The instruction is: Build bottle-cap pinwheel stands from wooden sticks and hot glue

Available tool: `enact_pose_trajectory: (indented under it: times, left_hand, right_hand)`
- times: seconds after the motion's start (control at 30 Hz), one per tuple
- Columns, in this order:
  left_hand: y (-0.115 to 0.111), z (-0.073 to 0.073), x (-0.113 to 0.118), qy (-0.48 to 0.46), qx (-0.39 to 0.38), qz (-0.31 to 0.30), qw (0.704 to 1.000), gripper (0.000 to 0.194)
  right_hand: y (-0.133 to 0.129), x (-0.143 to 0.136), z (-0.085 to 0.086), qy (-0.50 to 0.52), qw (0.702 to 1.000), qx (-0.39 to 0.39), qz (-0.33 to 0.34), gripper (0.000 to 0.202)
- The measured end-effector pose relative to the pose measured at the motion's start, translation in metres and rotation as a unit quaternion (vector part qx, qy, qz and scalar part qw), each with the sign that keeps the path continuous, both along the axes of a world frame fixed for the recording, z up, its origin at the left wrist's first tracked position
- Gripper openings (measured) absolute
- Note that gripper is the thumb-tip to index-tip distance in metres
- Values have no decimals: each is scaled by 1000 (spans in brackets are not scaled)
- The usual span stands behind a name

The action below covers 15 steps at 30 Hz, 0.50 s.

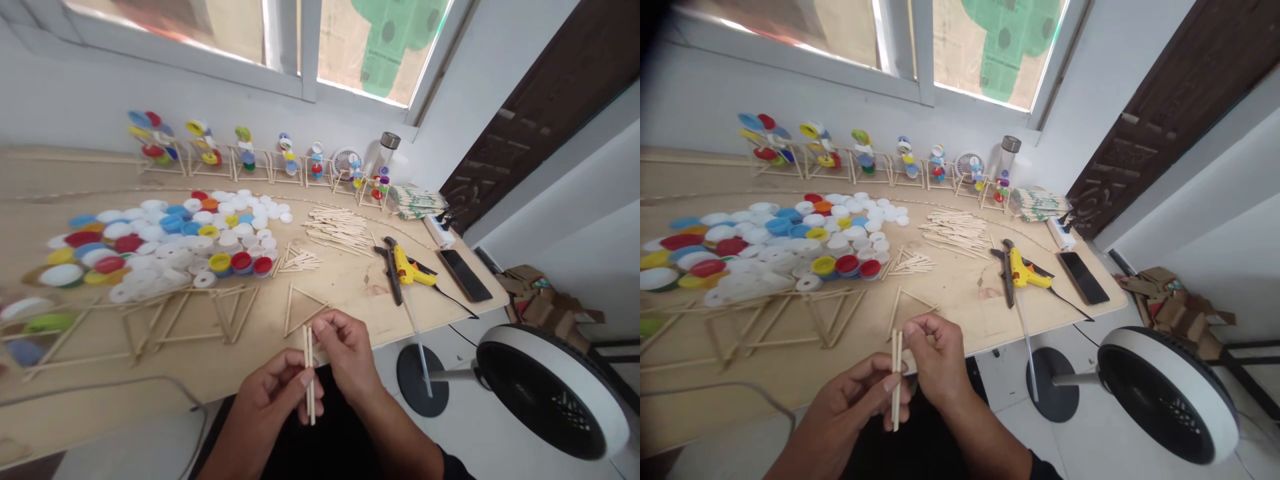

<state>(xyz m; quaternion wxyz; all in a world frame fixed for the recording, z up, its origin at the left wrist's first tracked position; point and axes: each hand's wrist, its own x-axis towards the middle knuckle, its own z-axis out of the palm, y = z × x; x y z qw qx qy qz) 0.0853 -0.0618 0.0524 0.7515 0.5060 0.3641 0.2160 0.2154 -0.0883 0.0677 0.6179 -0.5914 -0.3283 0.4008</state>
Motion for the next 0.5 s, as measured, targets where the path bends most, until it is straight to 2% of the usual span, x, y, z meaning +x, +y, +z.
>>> enact_pose_trajectory:
  times: [0.2,0.37,0.5]
  left_hand:
    - [4,-1,-1,34,73,20,997,32]
    - [5,3,0,62,115,25,991,26]
    - [3,1,-4,88,156,35,983,25]
  right_hand:
    - [-4,7,-1,-10,999,-33,19,19]
    - [-5,9,-3,-57,996,-48,40,15]
    - [-6,9,0,-110,991,-52,61,19]
